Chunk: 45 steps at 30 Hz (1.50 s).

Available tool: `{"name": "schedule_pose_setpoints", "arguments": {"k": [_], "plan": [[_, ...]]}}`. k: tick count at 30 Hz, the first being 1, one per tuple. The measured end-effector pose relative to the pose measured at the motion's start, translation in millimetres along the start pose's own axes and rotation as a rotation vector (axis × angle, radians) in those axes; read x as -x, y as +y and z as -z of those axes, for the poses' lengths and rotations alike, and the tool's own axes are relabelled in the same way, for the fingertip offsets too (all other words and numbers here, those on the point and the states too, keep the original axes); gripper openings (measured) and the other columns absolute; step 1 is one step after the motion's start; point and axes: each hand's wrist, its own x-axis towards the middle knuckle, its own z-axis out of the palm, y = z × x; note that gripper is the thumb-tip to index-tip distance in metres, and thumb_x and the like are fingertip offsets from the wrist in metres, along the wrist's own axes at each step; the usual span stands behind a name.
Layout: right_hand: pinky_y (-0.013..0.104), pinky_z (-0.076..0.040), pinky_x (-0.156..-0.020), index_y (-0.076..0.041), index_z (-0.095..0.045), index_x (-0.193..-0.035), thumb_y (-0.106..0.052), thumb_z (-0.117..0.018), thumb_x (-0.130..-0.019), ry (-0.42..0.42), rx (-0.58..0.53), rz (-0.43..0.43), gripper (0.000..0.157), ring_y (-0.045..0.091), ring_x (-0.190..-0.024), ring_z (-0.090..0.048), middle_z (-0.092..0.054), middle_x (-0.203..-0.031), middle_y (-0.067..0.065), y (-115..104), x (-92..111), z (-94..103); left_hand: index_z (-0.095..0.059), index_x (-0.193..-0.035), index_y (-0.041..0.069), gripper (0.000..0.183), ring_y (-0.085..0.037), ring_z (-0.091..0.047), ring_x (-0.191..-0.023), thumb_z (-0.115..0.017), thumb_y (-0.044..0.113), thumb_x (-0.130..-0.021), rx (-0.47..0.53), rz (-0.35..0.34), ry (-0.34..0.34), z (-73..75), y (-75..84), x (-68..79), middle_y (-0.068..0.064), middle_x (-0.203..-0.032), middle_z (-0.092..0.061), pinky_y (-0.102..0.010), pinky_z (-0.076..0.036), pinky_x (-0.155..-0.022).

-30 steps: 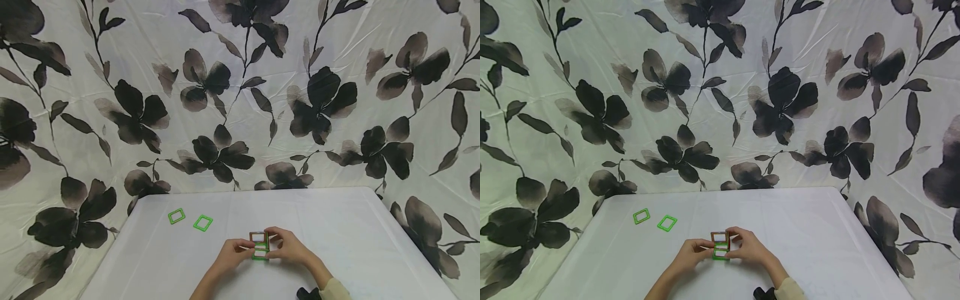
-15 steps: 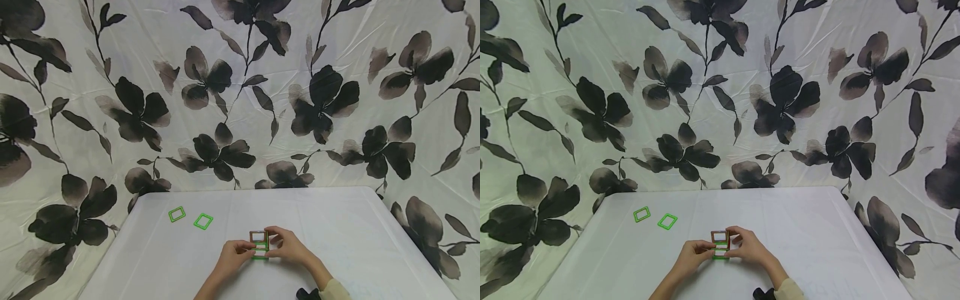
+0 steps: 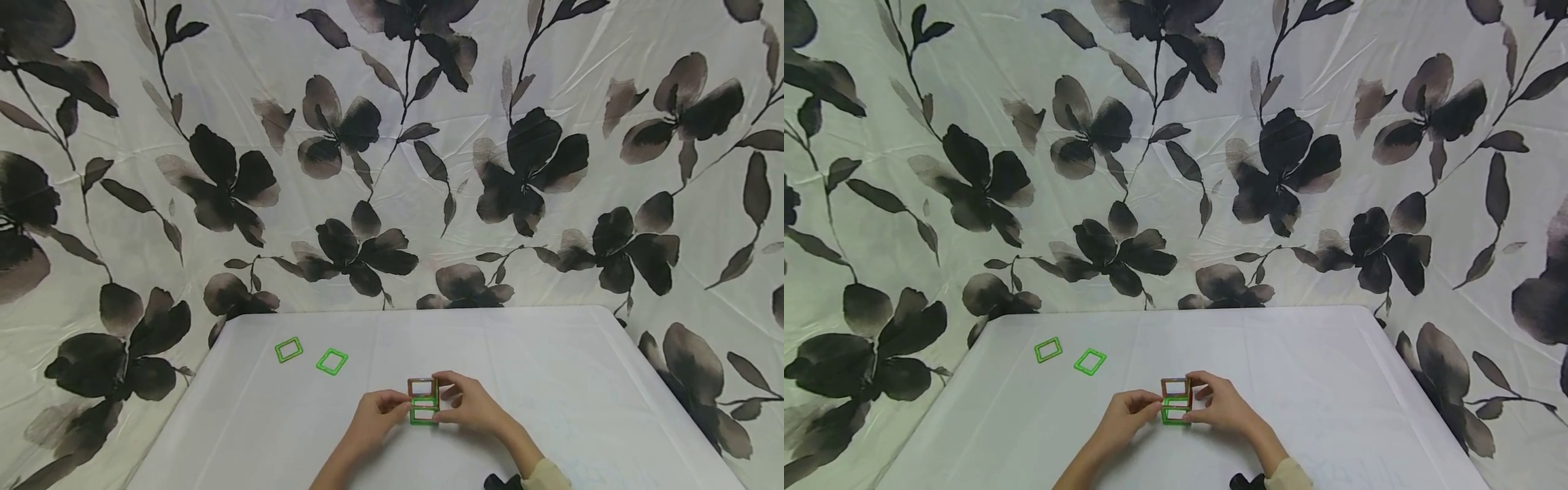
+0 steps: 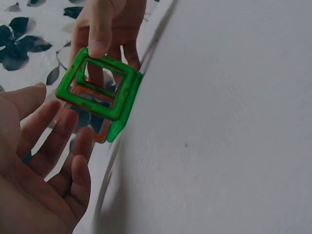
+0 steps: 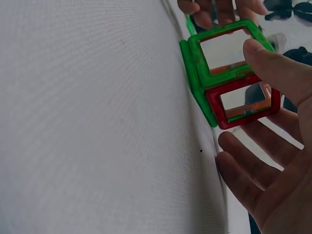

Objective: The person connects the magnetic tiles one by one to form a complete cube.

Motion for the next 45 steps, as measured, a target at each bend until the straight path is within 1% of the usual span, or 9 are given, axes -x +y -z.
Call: {"name": "schedule_pose_setpoints", "arguments": {"k": [6, 15, 18, 23, 27, 31, 35, 39, 45], "plan": [[0.036, -0.052, -0.077, -0.006, -0.054, -0.132, -0.023, -0.085, -0.075, 0.015, 0.013, -0.014, 0.067, 0.025, -0.097, -0.063, -0.062, -0.119, 0.007, 1, 1, 0.8, -0.072, -0.101, 0.004, 0.018, -0.013, -0.066, -0.074, -0.072, 0.018, -0.089, -0.048, -0.001, -0.01, 8.9, -4.5, -0.2, 0.0, -0.089, -0.072, -0.025, -0.052, -0.064], [0.034, -0.051, -0.076, -0.006, -0.055, -0.131, -0.025, -0.086, -0.075, 0.018, 0.013, -0.018, 0.066, 0.025, -0.097, -0.062, -0.062, -0.119, 0.006, 3, 6, 1.3, -0.071, -0.103, 0.0, 0.022, -0.017, -0.066, -0.076, -0.073, 0.016, -0.088, -0.099, 0.019, 0.027, 31.9, -15.1, -1.4, 0.0, -0.088, -0.07, -0.026, -0.052, -0.068], [0.035, -0.052, -0.076, -0.006, -0.056, -0.129, -0.023, -0.086, -0.074, 0.024, 0.002, -0.013, 0.065, 0.028, -0.097, -0.062, -0.063, -0.118, 0.008, 0, 8, 2.3, -0.071, -0.103, 0.003, 0.022, -0.017, -0.065, -0.08, -0.073, 0.019, -0.088, -0.144, 0.025, 0.061, 44.8, -20.6, -4.1, 0.001, -0.09, -0.07, -0.027, -0.052, -0.071], [0.037, -0.053, -0.076, -0.008, -0.056, -0.129, -0.019, -0.086, -0.074, 0.044, -0.005, -0.016, 0.064, 0.028, -0.097, -0.062, -0.062, -0.118, 0.008, 1, 11, 1.7, -0.072, -0.101, 0.007, 0.018, -0.014, -0.064, -0.082, -0.074, 0.017, -0.087, -0.241, 0.047, 0.158, 71.2, -30.5, -7.0, 0.003, -0.09, -0.069, -0.029, -0.052, -0.073], [0.032, -0.052, -0.075, -0.011, -0.056, -0.129, -0.024, -0.086, -0.074, 0.05, -0.005, 0.002, 0.064, 0.023, -0.097, -0.062, -0.062, -0.118, 0.006, 7, 10, 0.3, -0.073, -0.099, 0.008, 0.015, -0.013, -0.064, -0.08, -0.075, 0.013, -0.085, -0.306, 0.084, 0.239, 90.3, -35.5, -6.5, 0.003, -0.088, -0.069, -0.029, -0.052, -0.072], [0.031, -0.052, -0.077, -0.009, -0.055, -0.13, -0.025, -0.085, -0.075, 0.055, -0.004, 0.008, 0.065, 0.023, -0.101, -0.062, -0.063, -0.119, 0.008, 8, 10, -1.1, -0.072, -0.102, 0.006, 0.019, -0.016, -0.064, -0.083, -0.075, 0.011, -0.084, -0.368, 0.12, 0.315, 107.9, -38.2, -7.6, -0.003, -0.095, -0.069, -0.031, -0.052, -0.07], [0.032, -0.052, -0.079, -0.005, -0.051, -0.135, -0.023, -0.085, -0.076, 0.058, -0.004, 0.004, 0.07, 0.023, -0.104, -0.061, -0.061, -0.123, 0.009, 8, 11, -1.7, -0.07, -0.111, 0.002, 0.029, -0.019, -0.064, -0.084, -0.076, 0.012, -0.083, -0.415, 0.161, 0.361, 122.3, -45.0, -11.6, -0.012, -0.108, -0.067, -0.034, -0.052, -0.068], [0.034, -0.052, -0.08, -0.003, -0.048, -0.138, -0.02, -0.084, -0.077, 0.057, -0.009, 0.026, 0.073, 0.025, -0.105, -0.061, -0.059, -0.128, 0.011, 7, 11, -2.4, -0.064, -0.119, -0.002, 0.043, -0.024, -0.063, -0.086, -0.077, 0.015, -0.082, -0.459, 0.207, 0.408, 131.0, -50.7, -17.7, -0.021, -0.116, -0.063, -0.04, -0.051, -0.071], [0.037, -0.052, -0.081, -0.003, -0.047, -0.138, -0.02, -0.083, -0.078, 0.06, 0.007, 0.045, 0.072, 0.026, -0.104, -0.061, -0.058, -0.129, 0.015, 6, 9, -2.4, -0.058, -0.126, -0.006, 0.057, -0.038, -0.057, -0.109, -0.077, 0.023, -0.081, -0.484, 0.263, 0.438, 132.8, -51.9, -25.5, -0.027, -0.122, -0.059, -0.051, -0.045, -0.089]]}}
